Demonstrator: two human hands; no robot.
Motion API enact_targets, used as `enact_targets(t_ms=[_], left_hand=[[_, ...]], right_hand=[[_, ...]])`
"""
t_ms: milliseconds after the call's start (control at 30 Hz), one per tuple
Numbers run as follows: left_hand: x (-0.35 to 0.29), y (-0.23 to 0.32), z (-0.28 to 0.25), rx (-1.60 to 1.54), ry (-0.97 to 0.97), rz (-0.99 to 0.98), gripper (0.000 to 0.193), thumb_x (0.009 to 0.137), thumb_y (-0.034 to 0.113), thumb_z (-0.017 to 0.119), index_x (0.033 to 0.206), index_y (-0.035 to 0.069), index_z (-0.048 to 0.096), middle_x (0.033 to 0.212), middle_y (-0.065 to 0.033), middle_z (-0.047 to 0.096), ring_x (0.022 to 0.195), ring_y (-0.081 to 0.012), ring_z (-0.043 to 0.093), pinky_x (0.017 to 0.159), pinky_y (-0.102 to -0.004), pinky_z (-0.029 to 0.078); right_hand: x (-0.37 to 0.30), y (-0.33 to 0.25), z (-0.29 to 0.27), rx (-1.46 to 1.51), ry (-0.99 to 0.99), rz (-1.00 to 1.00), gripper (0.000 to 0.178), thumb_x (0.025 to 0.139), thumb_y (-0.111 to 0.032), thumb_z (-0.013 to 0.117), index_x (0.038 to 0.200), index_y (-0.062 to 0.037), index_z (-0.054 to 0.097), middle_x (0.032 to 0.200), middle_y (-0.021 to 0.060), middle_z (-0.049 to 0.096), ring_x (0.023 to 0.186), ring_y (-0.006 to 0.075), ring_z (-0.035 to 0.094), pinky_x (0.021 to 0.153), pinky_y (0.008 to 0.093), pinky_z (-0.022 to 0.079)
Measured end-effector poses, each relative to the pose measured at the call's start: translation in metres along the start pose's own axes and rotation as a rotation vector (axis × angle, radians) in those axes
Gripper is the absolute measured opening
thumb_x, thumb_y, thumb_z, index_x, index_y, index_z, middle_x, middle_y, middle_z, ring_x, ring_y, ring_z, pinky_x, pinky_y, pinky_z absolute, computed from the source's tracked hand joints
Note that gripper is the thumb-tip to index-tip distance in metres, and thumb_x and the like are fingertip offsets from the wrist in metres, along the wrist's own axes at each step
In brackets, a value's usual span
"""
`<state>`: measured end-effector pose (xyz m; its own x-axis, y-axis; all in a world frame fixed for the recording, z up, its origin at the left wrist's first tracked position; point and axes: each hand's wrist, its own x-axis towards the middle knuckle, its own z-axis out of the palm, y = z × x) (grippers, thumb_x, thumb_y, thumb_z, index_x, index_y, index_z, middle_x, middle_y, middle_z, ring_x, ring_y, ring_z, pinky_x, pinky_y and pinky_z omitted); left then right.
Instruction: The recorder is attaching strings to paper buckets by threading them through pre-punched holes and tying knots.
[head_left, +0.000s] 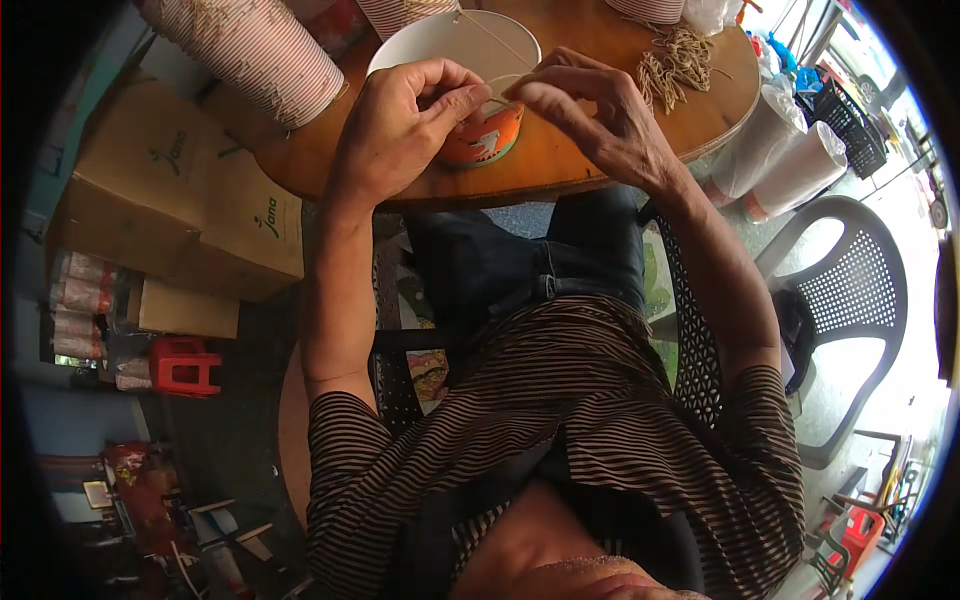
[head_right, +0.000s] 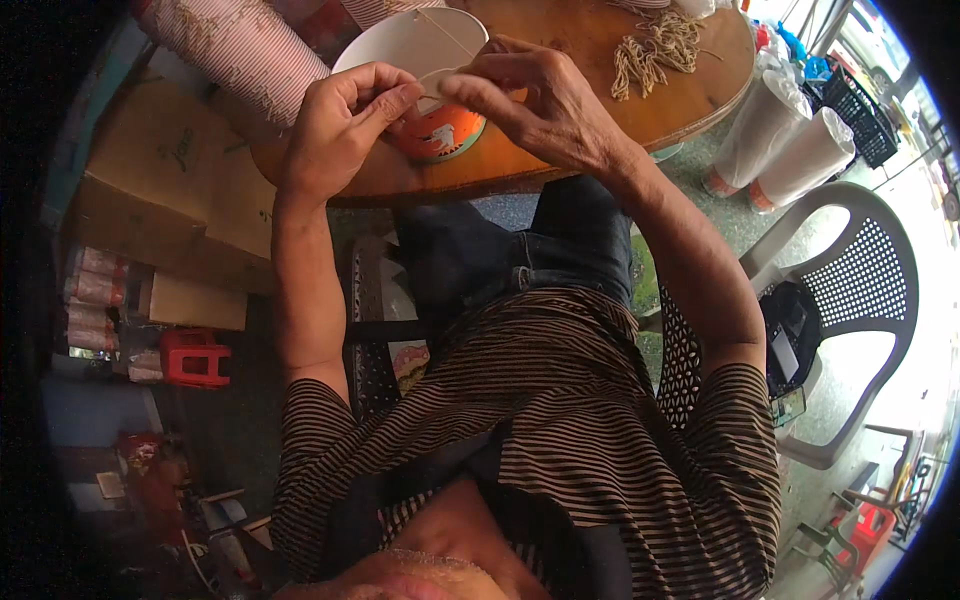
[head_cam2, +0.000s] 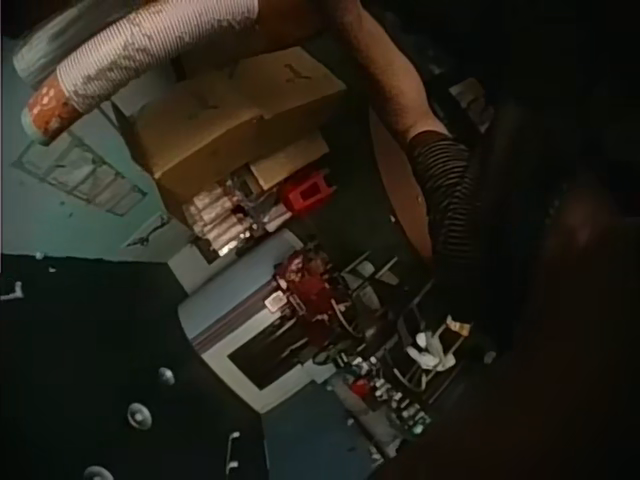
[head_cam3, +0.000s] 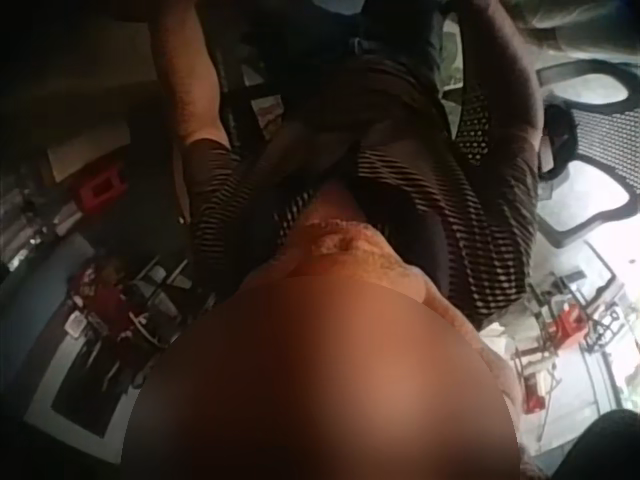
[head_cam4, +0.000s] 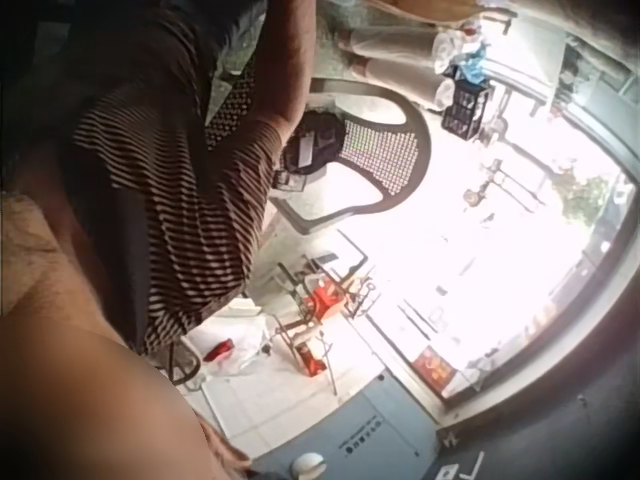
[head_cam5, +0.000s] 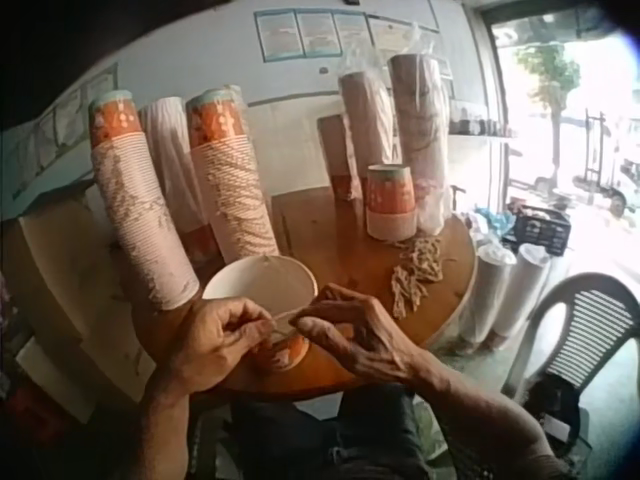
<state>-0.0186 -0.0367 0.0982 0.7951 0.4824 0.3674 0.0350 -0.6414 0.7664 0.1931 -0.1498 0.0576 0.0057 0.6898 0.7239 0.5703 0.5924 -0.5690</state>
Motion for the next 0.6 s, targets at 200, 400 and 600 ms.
enact_targets(t_ms=[200,400,600], left_hand=[[0.001,0.006,0.005,0.043,0.043,0.012,0.019,0.101,0.014,0.069,0.098,-0.004,0.072,0.085,-0.0048,0.074,0.077,-0.0058,0.065,0.071,-0.0226,0.053],[0.001,-0.001,-0.001,-0.220,0.015,-0.020,0.016,0.100,0.011,0.068,0.109,-0.003,0.069,0.093,-0.0081,0.076,0.082,-0.0085,0.069,0.076,-0.0213,0.056],[0.004,-0.005,-0.002,-0.395,-0.036,0.066,0.025,0.097,0.003,0.069,0.121,-0.002,0.062,0.117,-0.0203,0.074,0.110,-0.0181,0.071,0.099,-0.0283,0.056]], right_hand=[[-0.004,0.004,0.005,0.012,-0.024,0.044,0.017,0.095,-0.016,0.073,0.106,-0.0033,0.078,0.097,0.0099,0.071,0.089,0.0185,0.070,0.079,0.0335,0.056],[-0.004,-0.007,0.005,0.085,-0.006,0.133,0.015,0.095,-0.012,0.072,0.102,-0.0008,0.078,0.099,0.0102,0.070,0.091,0.0177,0.070,0.085,0.0333,0.057],[-0.010,0.000,0.014,0.055,-0.040,0.133,0.017,0.094,-0.014,0.072,0.104,-0.0036,0.080,0.101,0.0109,0.072,0.091,0.0217,0.071,0.085,0.0342,0.057]])
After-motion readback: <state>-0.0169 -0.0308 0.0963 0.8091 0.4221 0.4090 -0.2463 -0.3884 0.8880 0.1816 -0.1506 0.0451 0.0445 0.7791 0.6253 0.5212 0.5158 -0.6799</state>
